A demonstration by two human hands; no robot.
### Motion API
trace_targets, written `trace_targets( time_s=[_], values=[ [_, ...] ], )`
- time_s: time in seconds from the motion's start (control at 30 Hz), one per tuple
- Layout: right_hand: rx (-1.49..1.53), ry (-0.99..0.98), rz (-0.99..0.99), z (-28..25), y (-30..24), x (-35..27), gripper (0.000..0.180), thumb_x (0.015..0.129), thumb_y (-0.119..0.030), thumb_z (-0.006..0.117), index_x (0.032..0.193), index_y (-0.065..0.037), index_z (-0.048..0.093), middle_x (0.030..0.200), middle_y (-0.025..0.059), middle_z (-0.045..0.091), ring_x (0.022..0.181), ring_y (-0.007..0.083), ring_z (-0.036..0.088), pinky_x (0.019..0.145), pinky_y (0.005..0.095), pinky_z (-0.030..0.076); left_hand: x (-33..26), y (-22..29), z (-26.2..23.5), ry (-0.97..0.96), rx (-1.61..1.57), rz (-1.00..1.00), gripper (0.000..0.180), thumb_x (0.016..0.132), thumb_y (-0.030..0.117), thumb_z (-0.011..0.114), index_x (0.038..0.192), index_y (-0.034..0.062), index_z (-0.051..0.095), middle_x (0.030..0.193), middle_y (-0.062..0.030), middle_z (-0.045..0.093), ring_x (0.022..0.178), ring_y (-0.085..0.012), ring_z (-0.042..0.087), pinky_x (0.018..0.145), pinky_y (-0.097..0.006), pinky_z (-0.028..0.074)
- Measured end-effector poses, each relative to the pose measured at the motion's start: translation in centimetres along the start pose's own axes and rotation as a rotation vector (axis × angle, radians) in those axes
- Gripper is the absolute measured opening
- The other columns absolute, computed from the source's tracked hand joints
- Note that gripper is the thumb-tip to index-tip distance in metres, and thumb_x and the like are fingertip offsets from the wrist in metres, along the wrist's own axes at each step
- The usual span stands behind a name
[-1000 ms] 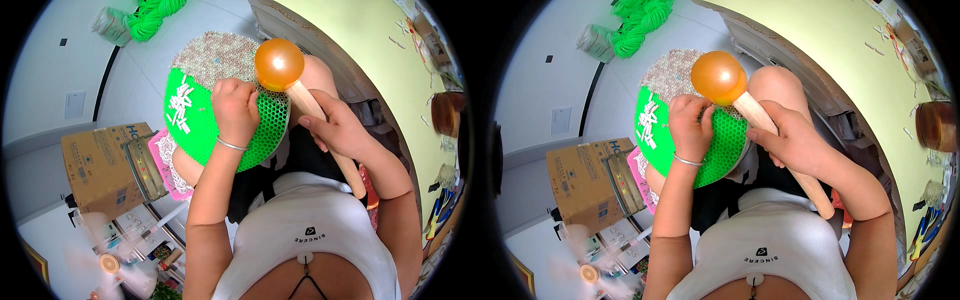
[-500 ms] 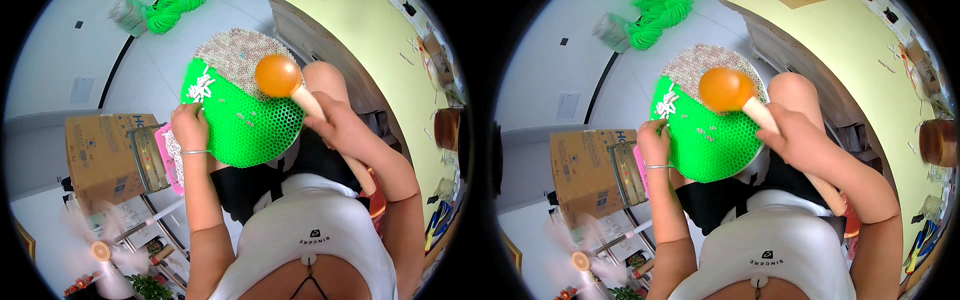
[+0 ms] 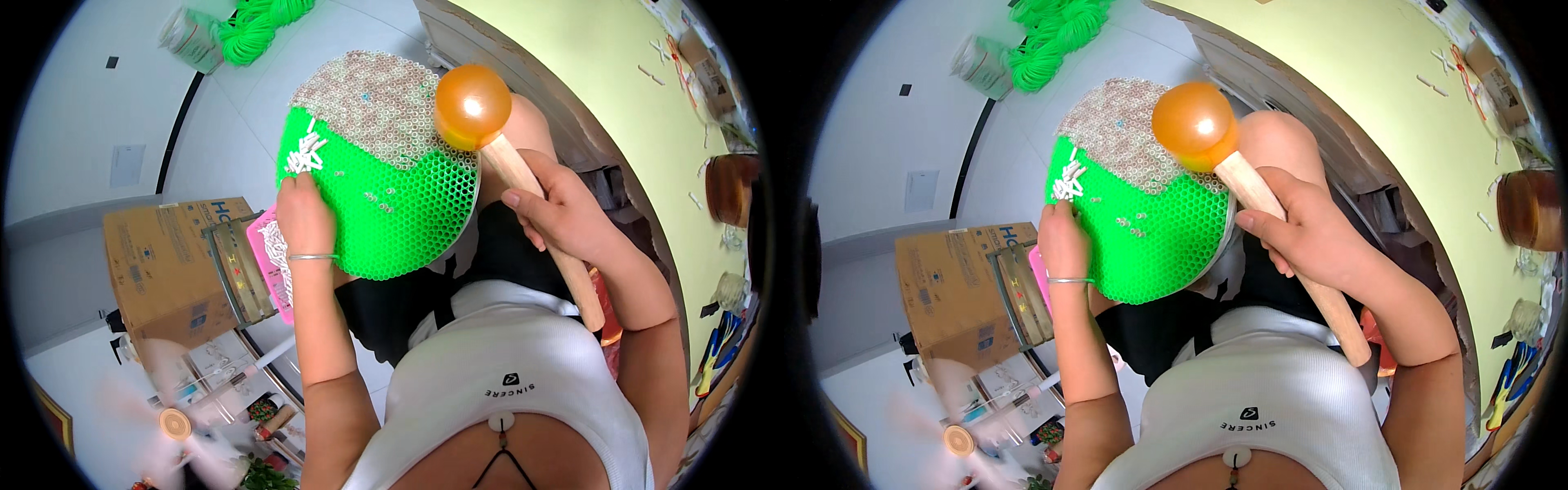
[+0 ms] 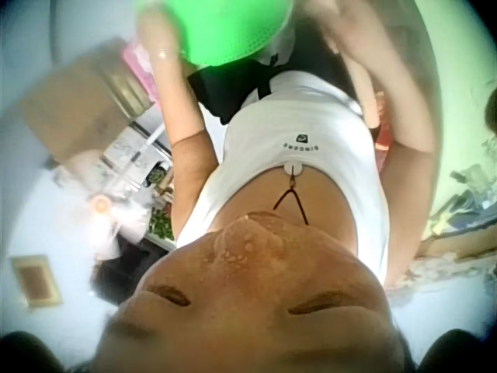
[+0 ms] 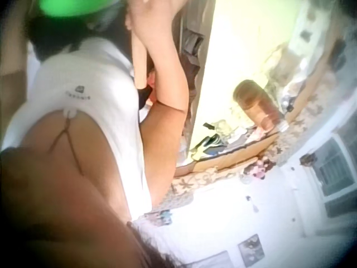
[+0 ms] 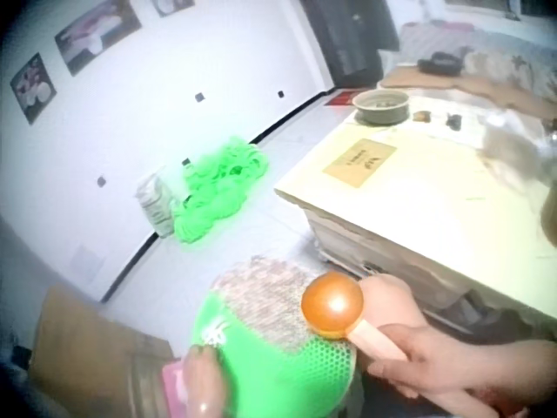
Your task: The person places small white pegs into a green pegboard resting on their lap and uses a yellow mallet to tap them into place. They periodically adjust the pegboard and continue inserting and securing the pegs.
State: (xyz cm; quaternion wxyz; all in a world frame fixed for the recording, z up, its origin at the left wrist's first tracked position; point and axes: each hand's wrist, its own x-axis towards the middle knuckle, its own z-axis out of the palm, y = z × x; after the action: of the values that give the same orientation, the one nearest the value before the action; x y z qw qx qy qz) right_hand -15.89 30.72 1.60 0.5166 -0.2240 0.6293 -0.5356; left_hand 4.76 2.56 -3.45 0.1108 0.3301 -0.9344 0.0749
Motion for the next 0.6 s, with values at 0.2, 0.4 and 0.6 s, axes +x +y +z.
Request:
trace_targets(
  time_s=[0.2, 0.4, 0.6],
  values=[
    [-0.033, -0.006, 0.002, -0.5, 0.5, 0.5, 0.033, 0.098, -0.015, 0.058, 0.125, 0.003, 0.05, 0.07, 0.0018, 0.054, 0.047, 0.0081, 0.049, 0.045, 0.0243, 0.042, 0.9, 6.2, -1.6, 0.032, -1.104, -0.104, 0.02, 0.086, 0.001, 0.068, 0.106, 0.0036, 0.068, 0.094, -0.0084, 0.069, 0.084, -0.014, 0.065, 0.077, -0.026, 0.052],
    [0.029, -0.03, -0.003, -0.4, 0.1, 0.6, 0.032, 0.098, -0.016, 0.058, 0.123, 0.002, 0.05, 0.07, 0.0016, 0.055, 0.048, 0.0075, 0.05, 0.045, 0.024, 0.042, 2.0, 11.4, -1.2, 0.168, -0.756, 0.237, 0.015, 0.073, 0.002, 0.077, 0.086, 0.0049, 0.07, 0.087, -0.0083, 0.069, 0.084, -0.0256, 0.063, 0.077, -0.035, 0.049],
    [-0.007, -0.024, 0.016, -0.4, 0.1, 0.6, 0.033, 0.098, -0.017, 0.059, 0.123, 0.002, 0.05, 0.07, 0.0017, 0.055, 0.047, 0.0076, 0.05, 0.045, 0.0238, 0.042, 2.2, 12.1, 0.4, 0.224, -0.73, 0.238, 0.015, 0.069, 0.005, 0.078, 0.08, 0.0068, 0.068, 0.082, -0.0079, 0.064, 0.084, -0.0294, 0.057, 0.077, -0.04, 0.045]
  ],
)
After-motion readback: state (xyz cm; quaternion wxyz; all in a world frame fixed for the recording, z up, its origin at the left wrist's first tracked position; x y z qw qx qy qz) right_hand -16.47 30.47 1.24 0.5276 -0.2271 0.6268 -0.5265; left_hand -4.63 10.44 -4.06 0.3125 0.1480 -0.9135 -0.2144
